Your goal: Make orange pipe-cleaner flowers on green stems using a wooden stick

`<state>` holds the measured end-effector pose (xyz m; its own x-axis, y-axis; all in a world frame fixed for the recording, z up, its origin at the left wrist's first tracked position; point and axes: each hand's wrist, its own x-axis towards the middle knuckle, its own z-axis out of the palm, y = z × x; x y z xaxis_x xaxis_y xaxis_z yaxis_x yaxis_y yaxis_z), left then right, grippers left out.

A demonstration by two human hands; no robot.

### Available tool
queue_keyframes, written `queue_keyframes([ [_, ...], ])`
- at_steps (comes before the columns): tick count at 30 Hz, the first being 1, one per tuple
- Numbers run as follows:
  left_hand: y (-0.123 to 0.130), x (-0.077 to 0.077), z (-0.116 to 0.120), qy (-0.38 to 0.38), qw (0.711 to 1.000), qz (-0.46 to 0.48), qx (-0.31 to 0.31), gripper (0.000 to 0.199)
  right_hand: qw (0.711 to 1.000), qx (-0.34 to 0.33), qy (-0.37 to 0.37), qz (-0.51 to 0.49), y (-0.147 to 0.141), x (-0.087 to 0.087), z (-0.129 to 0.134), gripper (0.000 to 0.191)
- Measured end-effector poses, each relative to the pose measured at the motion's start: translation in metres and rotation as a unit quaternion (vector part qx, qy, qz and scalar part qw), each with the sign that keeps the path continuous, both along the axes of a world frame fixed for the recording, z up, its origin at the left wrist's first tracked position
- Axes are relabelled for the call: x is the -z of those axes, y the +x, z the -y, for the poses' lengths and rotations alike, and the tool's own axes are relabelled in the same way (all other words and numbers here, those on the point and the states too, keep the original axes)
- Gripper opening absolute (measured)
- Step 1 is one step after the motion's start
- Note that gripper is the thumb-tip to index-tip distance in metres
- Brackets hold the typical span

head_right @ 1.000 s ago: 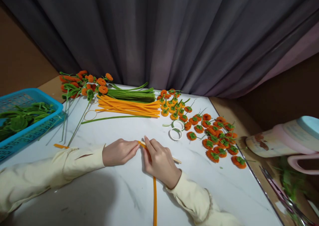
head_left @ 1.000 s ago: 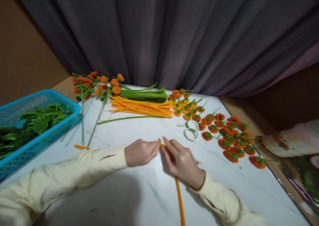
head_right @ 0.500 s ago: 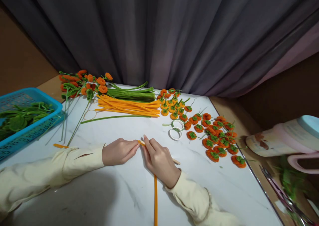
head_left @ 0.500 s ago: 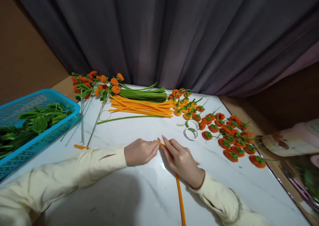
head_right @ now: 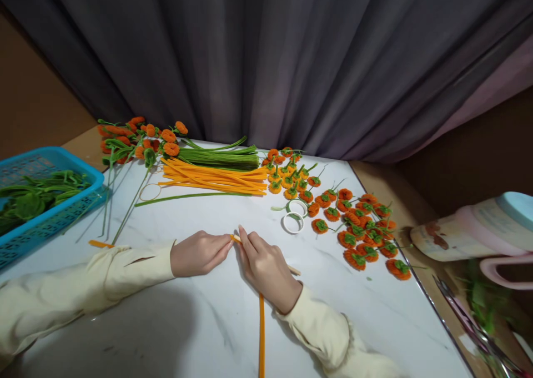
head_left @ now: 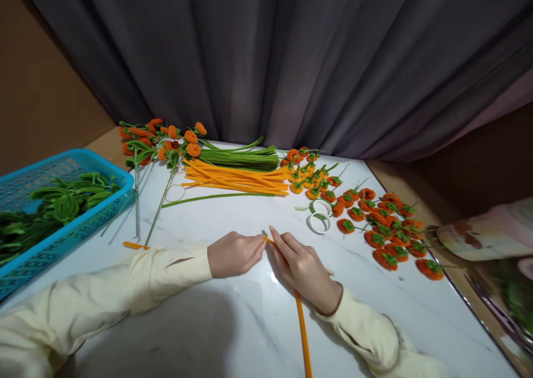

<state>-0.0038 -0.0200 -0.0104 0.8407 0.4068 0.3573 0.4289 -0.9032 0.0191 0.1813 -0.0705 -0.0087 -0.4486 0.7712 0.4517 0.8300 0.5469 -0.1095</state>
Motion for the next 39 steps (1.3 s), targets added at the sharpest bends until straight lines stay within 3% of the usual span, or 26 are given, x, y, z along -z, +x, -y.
queue_keyframes([
  [13,0.001,0.0026,0.0015,0.008,1.0,0.015,-0.002,0.031,0.999,-0.014,0.016,0.044,0.0028,0.0041,-0.0018,0.037],
  [24,0.0002,0.0,-0.0015,-0.064,0.998,-0.008,-0.001,0.028,0.998,0.009,0.034,0.047,-0.0006,0.001,-0.0022,0.035],
  [32,-0.0014,-0.001,-0.0021,-0.069,0.997,-0.027,0.021,0.027,0.996,-0.009,0.064,0.063,0.001,0.0002,-0.0027,0.034],
  [39,-0.0017,0.0016,-0.0002,-0.103,0.995,0.013,0.002,0.029,0.996,-0.003,0.054,0.071,0.0029,0.0026,-0.0032,0.034],
])
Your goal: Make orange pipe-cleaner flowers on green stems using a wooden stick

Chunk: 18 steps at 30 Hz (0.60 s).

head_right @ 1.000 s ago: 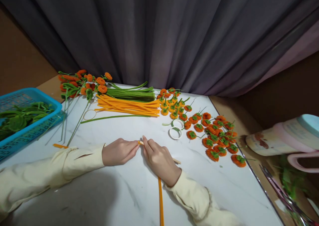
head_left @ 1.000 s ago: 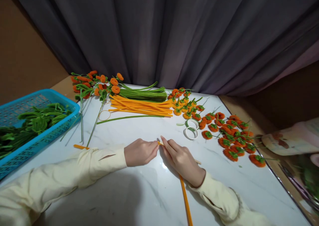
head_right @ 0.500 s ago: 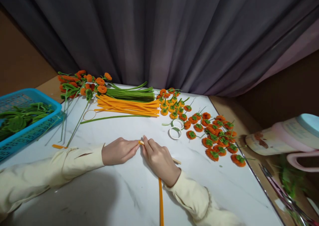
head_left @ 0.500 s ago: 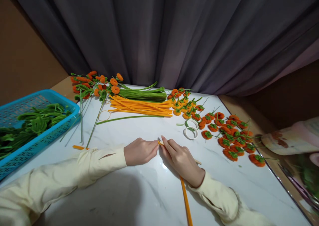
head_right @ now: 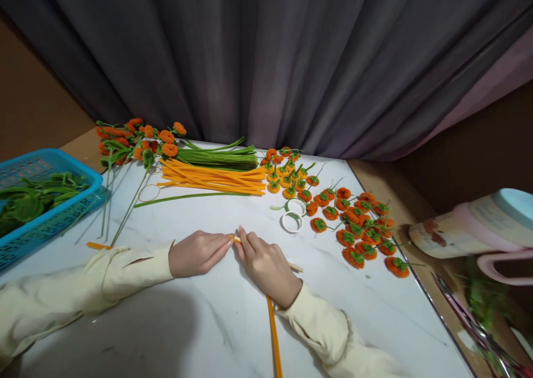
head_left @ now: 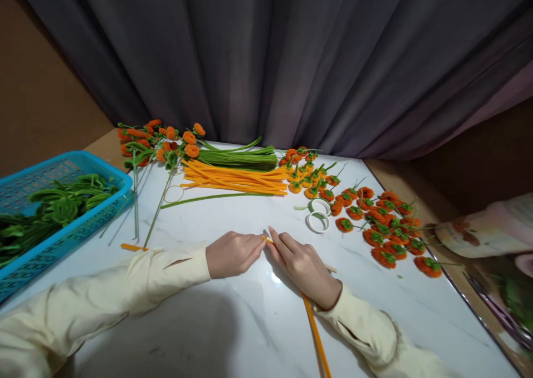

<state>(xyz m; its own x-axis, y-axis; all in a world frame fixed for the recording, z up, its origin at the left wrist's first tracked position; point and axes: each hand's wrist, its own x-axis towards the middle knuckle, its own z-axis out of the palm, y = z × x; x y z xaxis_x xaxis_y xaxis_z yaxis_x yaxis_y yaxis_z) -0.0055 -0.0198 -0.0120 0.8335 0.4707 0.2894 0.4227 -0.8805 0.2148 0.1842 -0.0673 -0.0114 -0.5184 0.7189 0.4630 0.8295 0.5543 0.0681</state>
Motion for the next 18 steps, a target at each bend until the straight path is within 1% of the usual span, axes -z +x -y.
queue_keyframes([
  [3,0.0002,0.0025,0.0009,0.013,0.999,0.032,-0.02,0.03,1.0,0.013,-0.009,-0.005,0.0007,0.0013,-0.0003,0.036],
  [8,0.0008,0.004,0.0023,0.115,0.987,0.107,-0.04,0.023,0.999,0.033,-0.017,-0.012,0.0003,0.0023,-0.0004,0.037],
  [12,0.0001,0.0044,0.0029,0.182,0.977,0.105,-0.029,0.02,0.999,0.03,-0.029,-0.025,-0.0016,0.0012,-0.0009,0.037],
  [15,-0.0009,0.0065,0.0027,0.201,0.975,0.09,-0.014,0.021,0.999,0.038,-0.025,-0.021,-0.0027,0.0008,-0.0009,0.039],
  [18,-0.0012,0.009,0.002,0.186,0.978,0.09,-0.015,0.022,0.999,0.039,-0.017,-0.026,-0.0027,0.0015,-0.0001,0.042],
])
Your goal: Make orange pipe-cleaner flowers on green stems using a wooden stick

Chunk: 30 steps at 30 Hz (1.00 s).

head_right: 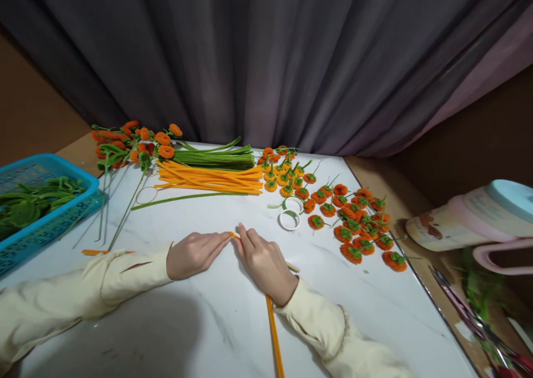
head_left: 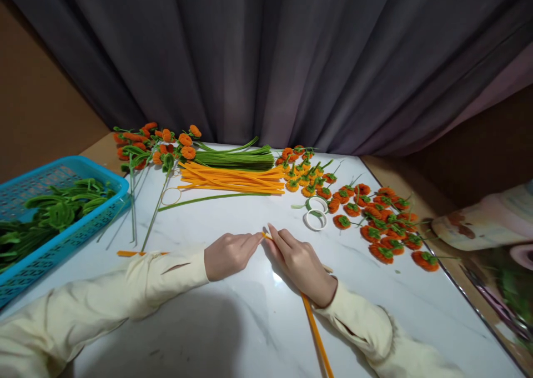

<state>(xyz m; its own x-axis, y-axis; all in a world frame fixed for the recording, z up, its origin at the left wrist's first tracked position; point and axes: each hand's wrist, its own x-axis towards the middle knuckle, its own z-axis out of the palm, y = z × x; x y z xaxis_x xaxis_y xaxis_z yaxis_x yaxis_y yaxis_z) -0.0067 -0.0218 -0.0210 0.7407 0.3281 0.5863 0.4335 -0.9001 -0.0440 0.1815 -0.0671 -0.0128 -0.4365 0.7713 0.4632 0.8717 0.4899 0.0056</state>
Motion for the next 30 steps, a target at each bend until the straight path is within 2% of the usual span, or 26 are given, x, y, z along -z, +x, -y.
queue_keyframes([
  [5,0.0011,0.0013,-0.0011,-0.087,0.995,0.042,-0.017,0.025,1.0,0.001,-0.007,-0.013,0.0011,0.0006,0.001,0.045],
  [9,0.0022,-0.0022,-0.001,-0.142,0.986,0.082,0.014,0.022,0.998,-0.003,-0.045,-0.049,0.0022,-0.0003,0.0005,0.041],
  [11,0.0028,-0.0046,-0.0008,-0.166,0.981,0.097,0.025,0.021,0.995,-0.03,-0.06,-0.068,0.0035,-0.0004,0.0003,0.035],
  [15,0.0029,-0.0069,-0.0002,-0.156,0.983,0.093,0.037,0.022,0.991,-0.096,-0.047,-0.078,0.0068,0.0006,0.0003,0.029],
  [21,0.001,-0.0058,-0.0004,-0.083,0.995,0.046,0.039,0.025,0.992,-0.115,-0.015,-0.044,0.0078,0.0009,-0.0001,0.027],
  [30,-0.0047,-0.0056,-0.001,-0.171,0.983,-0.053,0.033,0.026,0.991,-0.132,0.006,-0.017,0.0075,-0.001,-0.0009,0.027],
])
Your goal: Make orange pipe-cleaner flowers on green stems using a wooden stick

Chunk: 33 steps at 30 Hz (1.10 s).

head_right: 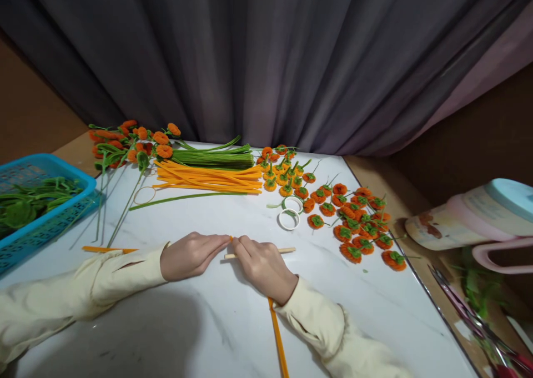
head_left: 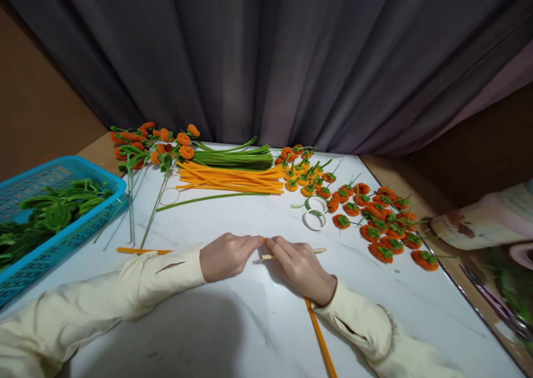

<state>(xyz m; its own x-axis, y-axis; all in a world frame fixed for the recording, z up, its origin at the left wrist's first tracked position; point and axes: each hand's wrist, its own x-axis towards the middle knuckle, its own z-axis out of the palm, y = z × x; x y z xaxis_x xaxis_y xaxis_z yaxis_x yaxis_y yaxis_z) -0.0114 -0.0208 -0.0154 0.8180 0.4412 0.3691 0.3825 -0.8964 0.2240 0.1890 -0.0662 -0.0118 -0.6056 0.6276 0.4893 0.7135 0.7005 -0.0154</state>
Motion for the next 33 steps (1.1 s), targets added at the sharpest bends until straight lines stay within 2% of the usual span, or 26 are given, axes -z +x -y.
queue_keyframes([
  [4,-0.002,-0.006,-0.002,-0.028,0.998,-0.063,0.015,0.026,1.0,-0.006,-0.006,0.003,0.0,-0.002,0.0,0.027],
  [10,-0.004,-0.027,-0.01,-0.038,0.984,-0.164,0.061,0.024,1.0,-0.016,-0.015,-0.001,0.001,-0.001,0.002,0.025],
  [16,-0.005,-0.037,-0.018,-0.08,0.972,-0.197,0.101,0.016,0.999,-0.031,0.007,0.013,-0.001,-0.002,0.002,0.022],
  [21,-0.006,-0.042,-0.022,-0.173,0.964,-0.161,0.124,0.023,0.998,-0.059,0.031,0.022,-0.002,-0.005,0.001,0.02],
  [24,-0.006,-0.047,-0.026,-0.298,0.942,-0.117,0.098,0.026,0.998,-0.06,0.008,0.022,-0.001,-0.007,0.001,0.021],
  [26,-0.005,-0.049,-0.03,-0.441,0.892,-0.085,0.061,0.031,0.999,-0.047,-0.012,0.005,0.0,-0.011,0.001,0.024],
  [27,-0.004,-0.05,-0.031,-0.521,0.849,-0.07,0.047,0.036,0.999,-0.043,-0.018,-0.005,0.0,-0.013,0.001,0.026],
  [30,-0.002,-0.049,-0.034,-0.725,0.685,-0.028,0.06,0.044,0.998,-0.059,-0.001,-0.015,-0.002,-0.02,0.003,0.027],
  [32,-0.002,-0.047,-0.035,-0.798,0.596,-0.002,0.088,0.038,0.997,-0.078,0.024,-0.01,-0.004,-0.026,0.004,0.026],
  [33,-0.003,-0.046,-0.034,-0.821,0.563,0.007,0.097,0.033,0.996,-0.081,0.036,-0.008,-0.004,-0.029,0.005,0.025],
])
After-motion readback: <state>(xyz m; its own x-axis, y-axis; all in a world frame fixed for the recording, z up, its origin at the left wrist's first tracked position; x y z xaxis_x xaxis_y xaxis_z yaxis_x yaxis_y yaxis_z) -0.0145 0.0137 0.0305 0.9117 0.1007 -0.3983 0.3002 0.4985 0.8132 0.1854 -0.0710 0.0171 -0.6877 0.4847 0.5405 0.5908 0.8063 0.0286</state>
